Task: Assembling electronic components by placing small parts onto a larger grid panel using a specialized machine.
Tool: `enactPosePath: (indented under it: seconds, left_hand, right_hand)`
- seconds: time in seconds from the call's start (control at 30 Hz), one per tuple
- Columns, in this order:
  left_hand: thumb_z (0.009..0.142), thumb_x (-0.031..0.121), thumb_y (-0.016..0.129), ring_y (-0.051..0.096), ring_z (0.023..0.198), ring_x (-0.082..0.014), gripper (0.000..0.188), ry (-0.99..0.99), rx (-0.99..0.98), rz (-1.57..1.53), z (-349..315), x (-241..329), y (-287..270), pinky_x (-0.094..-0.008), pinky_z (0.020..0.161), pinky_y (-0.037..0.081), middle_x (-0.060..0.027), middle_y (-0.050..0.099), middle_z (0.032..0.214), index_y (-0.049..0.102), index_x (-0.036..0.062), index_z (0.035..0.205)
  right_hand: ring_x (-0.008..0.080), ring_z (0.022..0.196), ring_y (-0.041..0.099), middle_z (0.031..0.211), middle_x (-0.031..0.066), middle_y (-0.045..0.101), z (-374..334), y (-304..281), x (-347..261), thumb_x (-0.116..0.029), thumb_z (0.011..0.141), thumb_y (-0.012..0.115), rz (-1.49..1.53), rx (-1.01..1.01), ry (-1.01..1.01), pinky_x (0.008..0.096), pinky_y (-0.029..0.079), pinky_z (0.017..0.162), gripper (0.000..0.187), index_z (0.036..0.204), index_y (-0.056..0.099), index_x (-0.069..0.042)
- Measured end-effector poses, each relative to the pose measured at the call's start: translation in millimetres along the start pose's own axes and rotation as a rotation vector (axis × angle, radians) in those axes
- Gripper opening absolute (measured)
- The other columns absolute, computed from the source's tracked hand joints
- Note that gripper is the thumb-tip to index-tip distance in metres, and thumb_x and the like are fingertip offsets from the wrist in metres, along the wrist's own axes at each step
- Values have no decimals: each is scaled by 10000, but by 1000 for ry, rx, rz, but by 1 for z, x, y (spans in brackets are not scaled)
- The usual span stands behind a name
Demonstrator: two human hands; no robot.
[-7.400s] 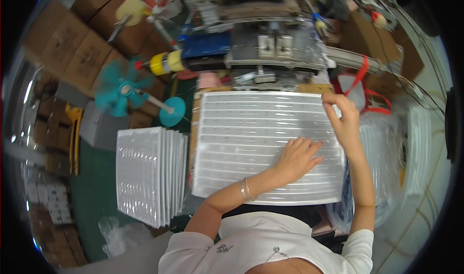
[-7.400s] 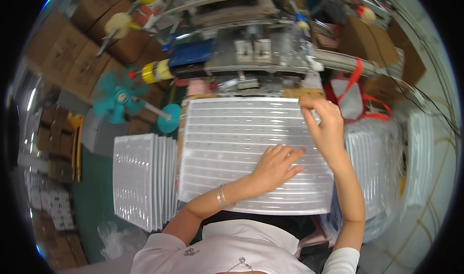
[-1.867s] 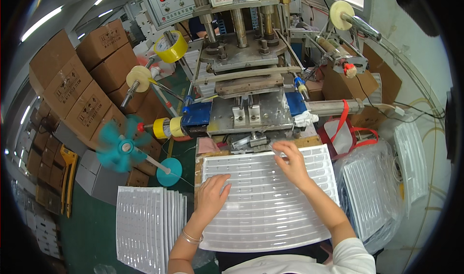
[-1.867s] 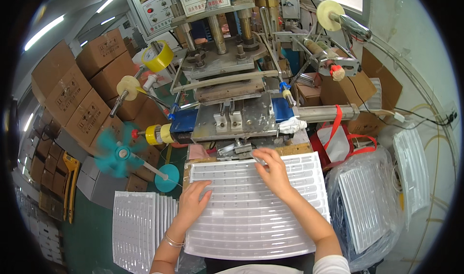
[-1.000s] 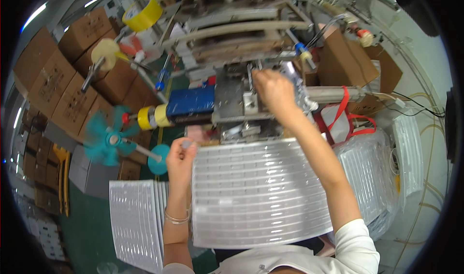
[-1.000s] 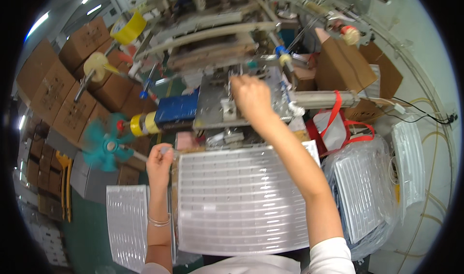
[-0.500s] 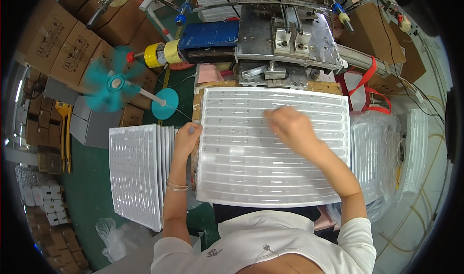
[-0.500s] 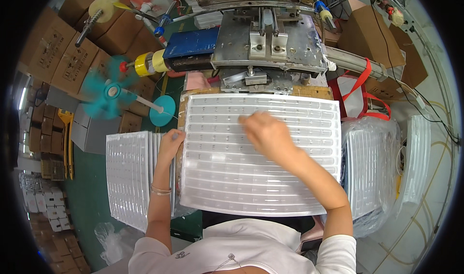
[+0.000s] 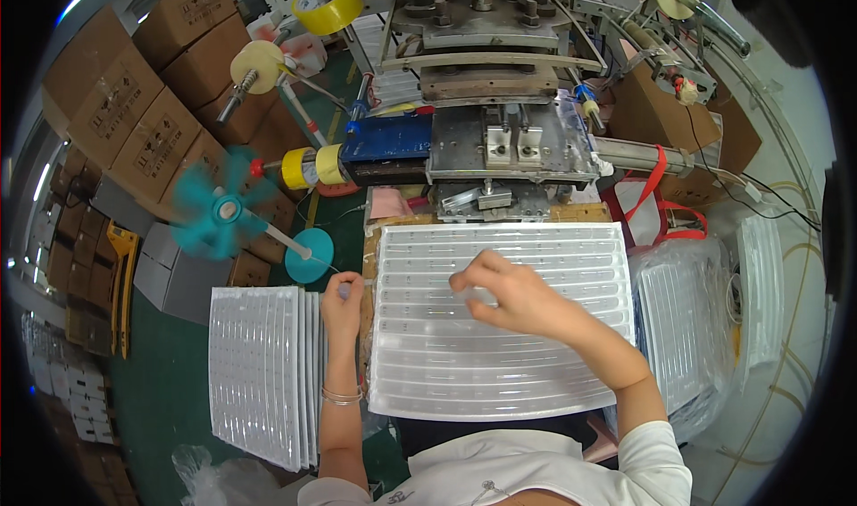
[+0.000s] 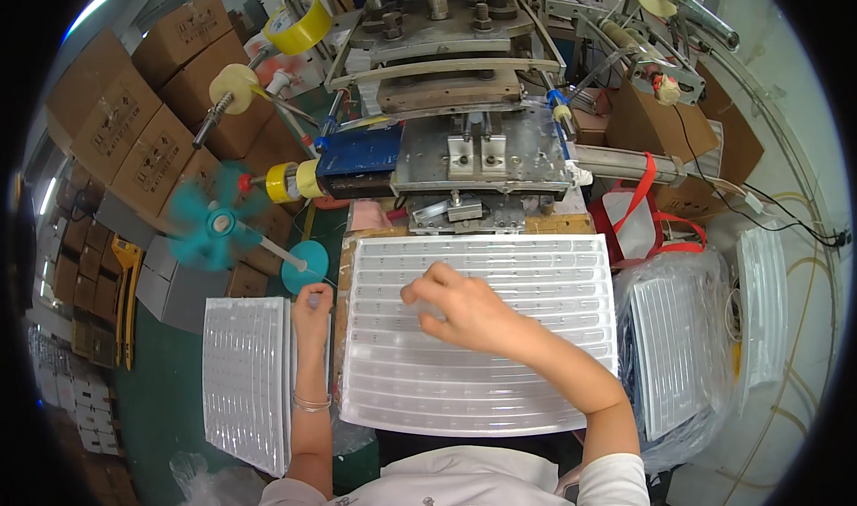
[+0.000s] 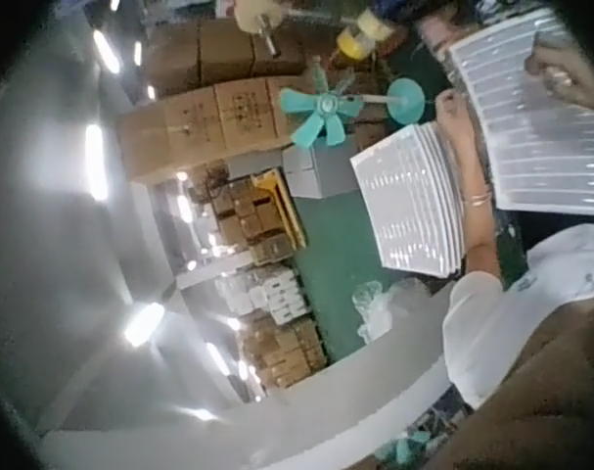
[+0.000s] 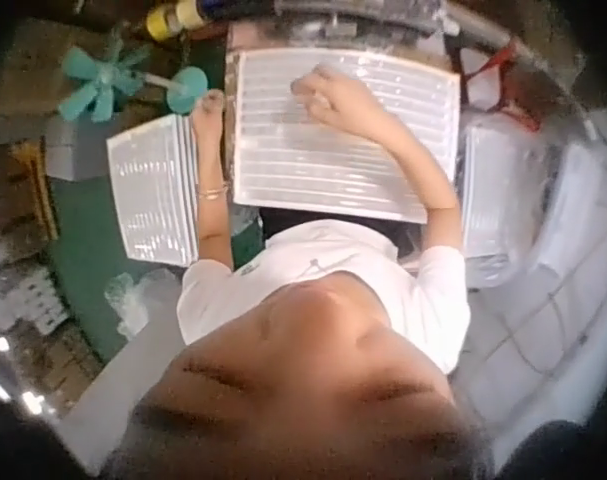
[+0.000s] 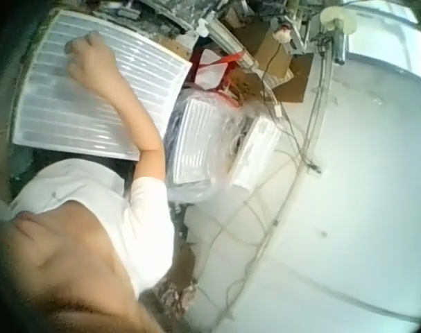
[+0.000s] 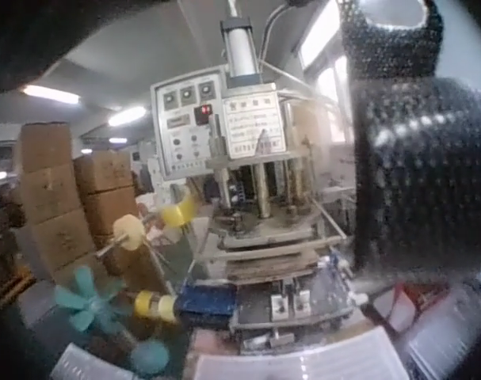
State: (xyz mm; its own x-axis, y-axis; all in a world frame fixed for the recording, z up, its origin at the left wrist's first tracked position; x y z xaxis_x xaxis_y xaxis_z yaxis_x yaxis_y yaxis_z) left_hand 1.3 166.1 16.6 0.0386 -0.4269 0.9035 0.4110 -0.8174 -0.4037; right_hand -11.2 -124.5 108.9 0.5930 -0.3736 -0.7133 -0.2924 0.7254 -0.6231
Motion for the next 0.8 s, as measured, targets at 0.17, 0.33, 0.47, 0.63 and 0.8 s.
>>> enactPosePath:
  seconds: [0.17,0.33,0.47,0.63,0.8]
  left_hand:
    - [876,124,587,659,858,-315,260,200,-111,9,-16,65,31,-382,721,505,-150,673,906,493,56,1109]
    - [843,40,578,633,872,-355,262,514,-144,237,-16,114,59,-401,728,511,-153,633,1032,512,42,1097]
    - [780,9,555,631,839,-349,443,747,-142,284,-7,167,93,-421,693,512,-137,578,1154,495,70,1214]
    - [752,198,611,648,692,-327,513,775,-54,472,33,227,134,-420,606,517,-192,545,1198,520,124,1251]
    - [773,350,650,645,716,-344,437,729,-236,679,77,269,183,-417,630,518,-171,620,1059,611,123,1144]
  right_hand:
    - [204,814,600,1012,68,553,4,-15,14,-108,781,611,-17,-124,238,303,519,690,263,1042,589,-89]
    - [162,849,590,1024,64,608,-6,-56,40,-106,831,613,151,166,304,263,488,683,230,1049,557,-61]
    - [151,931,593,1060,66,615,-8,-78,52,-74,849,599,99,296,305,249,489,715,161,1007,580,-45]
    - [177,1006,601,1156,92,589,-9,-116,64,-7,841,597,127,564,188,261,515,797,258,1098,600,-19]
    - [191,918,638,1107,101,630,15,-137,73,-34,835,624,44,716,264,293,523,765,248,1079,598,4]
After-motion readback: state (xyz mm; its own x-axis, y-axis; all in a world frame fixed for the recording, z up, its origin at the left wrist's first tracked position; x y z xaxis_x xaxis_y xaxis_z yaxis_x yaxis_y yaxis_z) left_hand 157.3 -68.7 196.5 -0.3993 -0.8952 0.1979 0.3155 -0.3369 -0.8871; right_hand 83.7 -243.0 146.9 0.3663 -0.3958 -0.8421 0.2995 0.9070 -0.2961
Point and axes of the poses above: each hand's wrist, its own z-axis towards the middle knuckle, its own y-axis out of the palm, x = y × z, the point moved 5 cm from there along z, towards the middle knuckle
